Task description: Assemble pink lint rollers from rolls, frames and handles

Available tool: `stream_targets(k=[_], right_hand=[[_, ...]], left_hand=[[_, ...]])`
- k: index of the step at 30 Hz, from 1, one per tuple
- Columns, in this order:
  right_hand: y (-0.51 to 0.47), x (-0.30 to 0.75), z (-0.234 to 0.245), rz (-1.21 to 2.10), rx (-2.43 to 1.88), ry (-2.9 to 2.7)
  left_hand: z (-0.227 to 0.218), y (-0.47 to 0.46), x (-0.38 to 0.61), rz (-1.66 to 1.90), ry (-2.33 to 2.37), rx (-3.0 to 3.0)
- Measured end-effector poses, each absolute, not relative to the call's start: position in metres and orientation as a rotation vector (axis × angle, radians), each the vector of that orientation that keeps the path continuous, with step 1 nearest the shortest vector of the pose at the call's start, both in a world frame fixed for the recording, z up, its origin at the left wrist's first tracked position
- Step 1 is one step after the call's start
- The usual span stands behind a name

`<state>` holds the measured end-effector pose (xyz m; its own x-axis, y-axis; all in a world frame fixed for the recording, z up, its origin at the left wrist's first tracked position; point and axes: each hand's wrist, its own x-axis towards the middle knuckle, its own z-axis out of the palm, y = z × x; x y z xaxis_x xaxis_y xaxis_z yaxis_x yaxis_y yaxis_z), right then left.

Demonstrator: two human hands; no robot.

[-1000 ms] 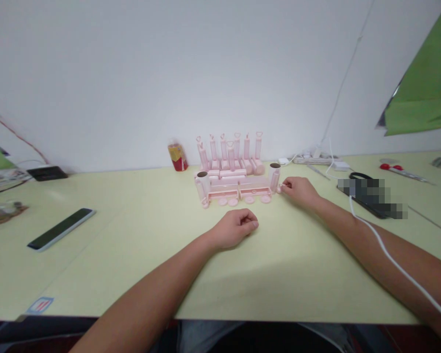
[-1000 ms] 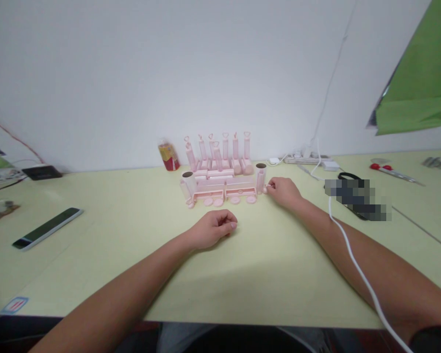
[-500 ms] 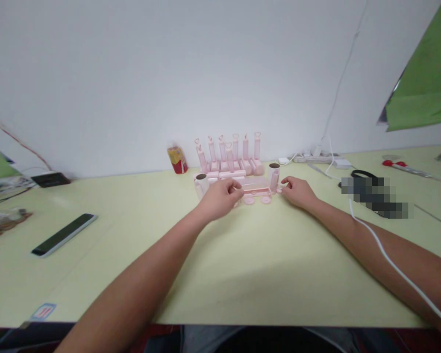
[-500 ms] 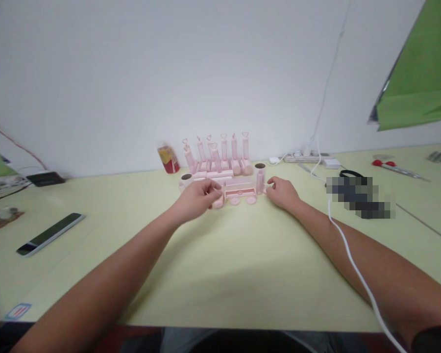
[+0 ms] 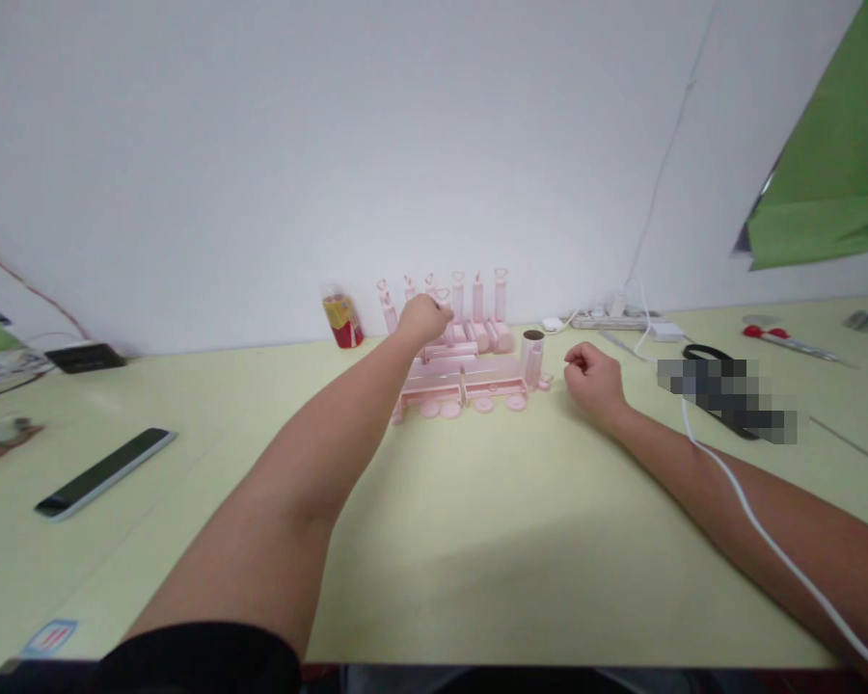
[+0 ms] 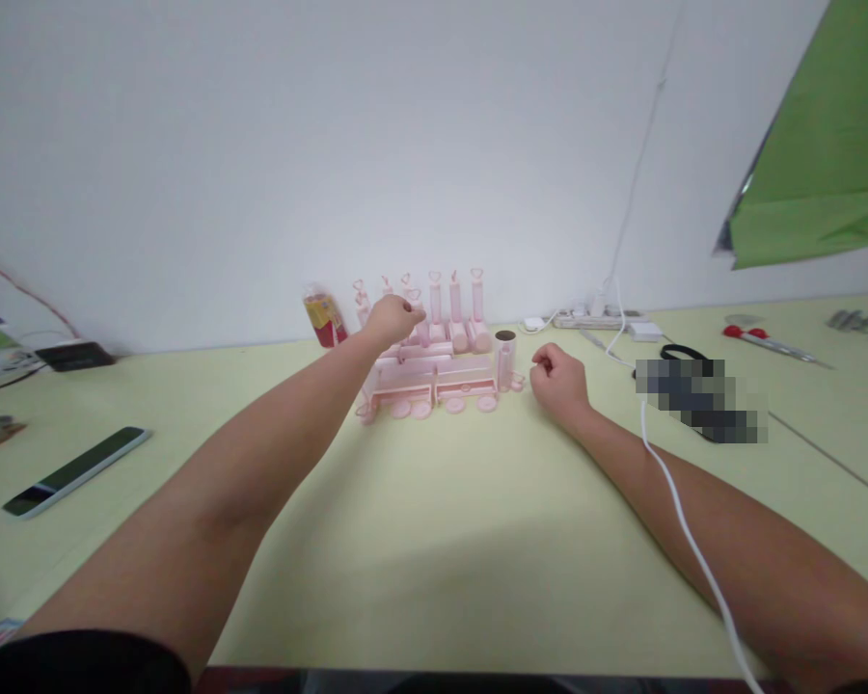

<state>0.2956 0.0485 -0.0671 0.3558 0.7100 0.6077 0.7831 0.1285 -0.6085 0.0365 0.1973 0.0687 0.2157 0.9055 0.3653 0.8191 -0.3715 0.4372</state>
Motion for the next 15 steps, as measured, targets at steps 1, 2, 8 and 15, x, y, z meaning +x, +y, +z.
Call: stream_targets(k=[1,2,8,15], right_hand=[[0.047,0.293,-0.065,-0.095,-1.574,-1.378],[0.045,0.291,-0.064,-0.099,-1.551,-1.384],[0.029,0.27,-0.051,-0.086,-1.425,-1.436],[0.013,0.219,-0.032,0.629,-1.193,-1.386]], left_hand=[[0.068,0.199,0.037,0.89,1.663,2.325],[0.069,0.199,0.038,0.921,1.66,2.324],[0.103,0.183,0.041,1.177,1.578,2.357],[0.125,0.102,0.037,1.574,1.254,2.175]])
